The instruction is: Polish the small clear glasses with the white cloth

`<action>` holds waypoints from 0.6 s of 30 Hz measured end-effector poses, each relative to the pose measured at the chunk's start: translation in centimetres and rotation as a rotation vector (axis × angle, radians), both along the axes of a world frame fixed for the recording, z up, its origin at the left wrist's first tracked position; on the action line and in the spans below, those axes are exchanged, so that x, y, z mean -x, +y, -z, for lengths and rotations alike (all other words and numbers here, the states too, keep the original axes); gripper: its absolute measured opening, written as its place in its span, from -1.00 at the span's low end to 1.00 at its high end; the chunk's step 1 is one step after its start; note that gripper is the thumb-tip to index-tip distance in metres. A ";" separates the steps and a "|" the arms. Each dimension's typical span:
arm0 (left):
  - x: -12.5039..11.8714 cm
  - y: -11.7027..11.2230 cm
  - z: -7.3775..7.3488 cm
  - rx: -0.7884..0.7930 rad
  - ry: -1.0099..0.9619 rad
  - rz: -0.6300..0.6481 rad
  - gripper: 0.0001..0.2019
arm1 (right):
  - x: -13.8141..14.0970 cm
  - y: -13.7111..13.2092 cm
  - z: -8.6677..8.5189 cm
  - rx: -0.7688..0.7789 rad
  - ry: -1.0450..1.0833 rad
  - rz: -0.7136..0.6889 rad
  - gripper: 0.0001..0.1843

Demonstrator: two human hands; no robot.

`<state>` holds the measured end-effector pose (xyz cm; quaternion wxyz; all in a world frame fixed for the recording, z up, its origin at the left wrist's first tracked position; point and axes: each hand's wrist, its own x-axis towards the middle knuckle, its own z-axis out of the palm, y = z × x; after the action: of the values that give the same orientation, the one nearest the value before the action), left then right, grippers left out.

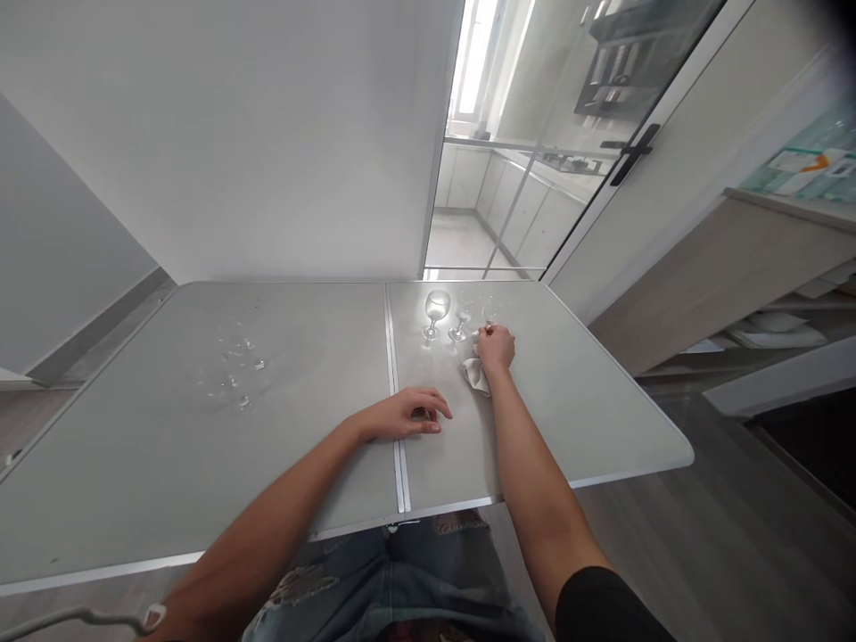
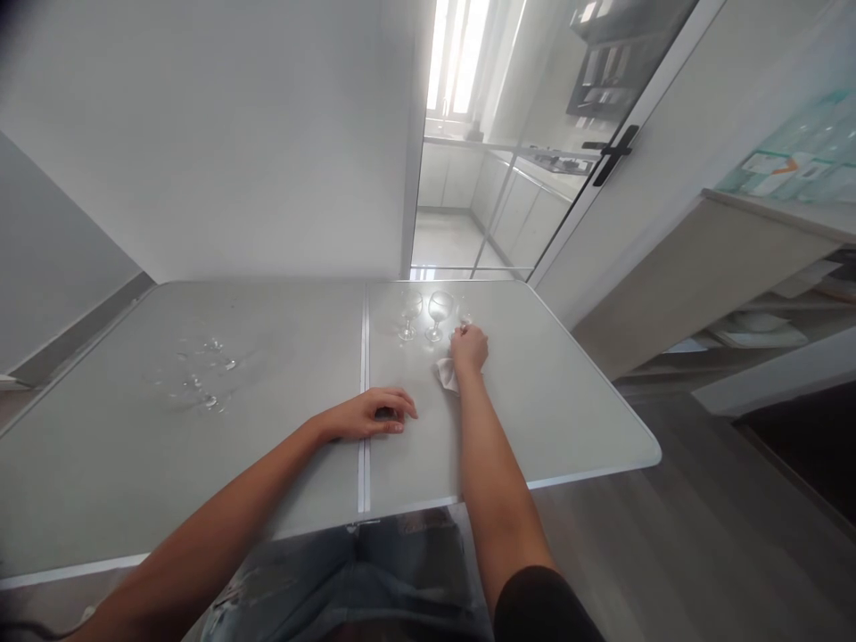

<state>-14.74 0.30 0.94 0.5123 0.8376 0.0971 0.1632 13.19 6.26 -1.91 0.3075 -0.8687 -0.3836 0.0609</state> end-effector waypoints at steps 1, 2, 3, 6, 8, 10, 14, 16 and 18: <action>0.0 0.0 0.0 -0.004 0.000 0.000 -0.70 | 0.0 0.0 0.0 -0.002 -0.002 -0.001 -0.65; 0.0 0.0 -0.1 -0.009 0.001 0.001 -0.70 | 0.0 0.0 0.0 -0.006 -0.006 -0.002 -0.66; 0.0 -0.1 -0.1 -0.014 0.002 0.002 -0.70 | 0.0 0.0 0.0 -0.009 -0.008 -0.003 -0.66; 0.0 -0.1 -0.2 -0.019 0.008 -0.001 -0.70 | 0.0 0.0 0.1 -0.011 -0.007 -0.005 -0.66; 0.0 -0.1 -0.3 -0.015 0.012 -0.014 -0.70 | 0.1 0.0 0.1 -0.008 -0.005 -0.006 -0.66; 0.1 -0.1 -0.3 -0.016 0.011 -0.031 -0.69 | 0.0 0.0 0.2 -0.002 -0.007 -0.008 -0.65; 0.1 -0.1 -0.4 -0.034 0.008 -0.036 -0.69 | 0.0 0.1 0.3 0.006 -0.018 -0.010 -0.65; 0.1 0.0 -0.3 -0.044 0.011 -0.028 -0.69 | 0.0 0.1 0.3 0.004 -0.021 -0.008 -0.66; 0.2 0.1 -0.2 -0.107 0.018 -0.032 -0.72 | 0.0 0.1 0.3 0.000 -0.025 -0.008 -0.67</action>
<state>-14.94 0.39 1.19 0.4632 0.8635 0.1064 0.1689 13.21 6.39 -2.23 0.3026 -0.8678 -0.3908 0.0513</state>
